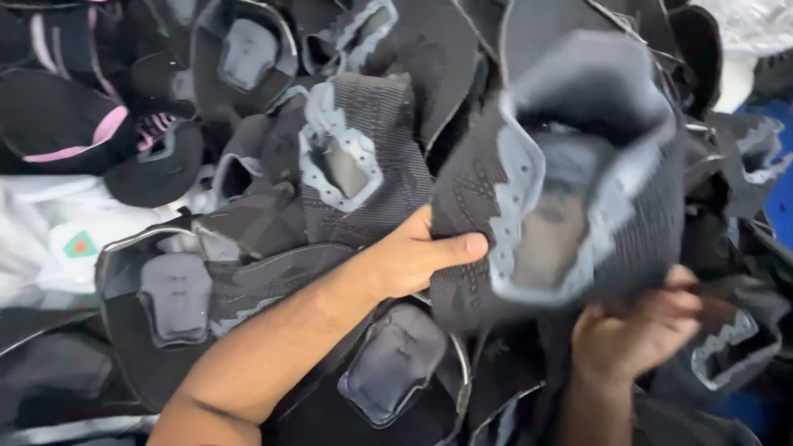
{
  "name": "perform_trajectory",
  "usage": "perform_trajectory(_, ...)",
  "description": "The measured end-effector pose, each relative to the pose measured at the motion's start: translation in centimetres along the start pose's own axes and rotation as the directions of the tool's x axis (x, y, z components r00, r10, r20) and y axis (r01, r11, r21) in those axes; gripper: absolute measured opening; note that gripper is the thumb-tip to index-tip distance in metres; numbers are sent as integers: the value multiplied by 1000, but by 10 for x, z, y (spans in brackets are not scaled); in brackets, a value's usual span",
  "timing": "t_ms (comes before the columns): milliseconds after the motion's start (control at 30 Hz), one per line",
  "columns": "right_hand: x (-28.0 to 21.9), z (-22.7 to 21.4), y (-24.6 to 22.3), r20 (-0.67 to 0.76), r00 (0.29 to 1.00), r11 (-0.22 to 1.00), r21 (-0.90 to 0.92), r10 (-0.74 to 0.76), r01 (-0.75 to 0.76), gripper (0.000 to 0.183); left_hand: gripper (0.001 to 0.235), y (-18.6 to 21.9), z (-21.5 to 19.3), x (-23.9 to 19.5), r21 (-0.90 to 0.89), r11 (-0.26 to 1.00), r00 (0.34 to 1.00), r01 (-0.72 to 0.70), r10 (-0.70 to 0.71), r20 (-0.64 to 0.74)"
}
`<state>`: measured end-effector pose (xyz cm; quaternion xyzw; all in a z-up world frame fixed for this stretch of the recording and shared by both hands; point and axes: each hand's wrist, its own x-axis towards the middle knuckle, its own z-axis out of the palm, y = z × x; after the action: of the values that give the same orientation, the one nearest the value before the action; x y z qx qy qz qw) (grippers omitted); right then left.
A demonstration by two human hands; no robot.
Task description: The person trims excess threads and inspects shoe upper components using snips.
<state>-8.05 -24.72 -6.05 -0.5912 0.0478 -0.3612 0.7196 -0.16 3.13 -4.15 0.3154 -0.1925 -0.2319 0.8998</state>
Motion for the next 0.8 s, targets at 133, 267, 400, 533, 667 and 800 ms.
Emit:
perform_trajectory(133,13,14,-18,55,998,985,168,36,-45,22,40,14,-12,-9,11,936,858,352,-328,395)
perform_trajectory(267,21,28,-39,95,994,946,315,52,-80,52,36,20,18,-5,320,772,313,549,-545,778)
perform_trajectory(400,24,28,-37,84,995,972,222,54,-71,51,31,33,15,-1,360,822,365,442,-531,765)
perform_trajectory(533,24,16,-26,28,999,970,240,43,-48,52,25,67,13,15,736,661,988,149,-69,-138)
perform_trajectory(667,20,33,-40,60,997,978,198,58,-69,52,29,72,10,26,122,886,704,-448,434,-562)
perform_trajectory(800,19,23,-34,102,992,967,236,71,-93,53,33,34,2,18,594,708,752,-383,612,-245)
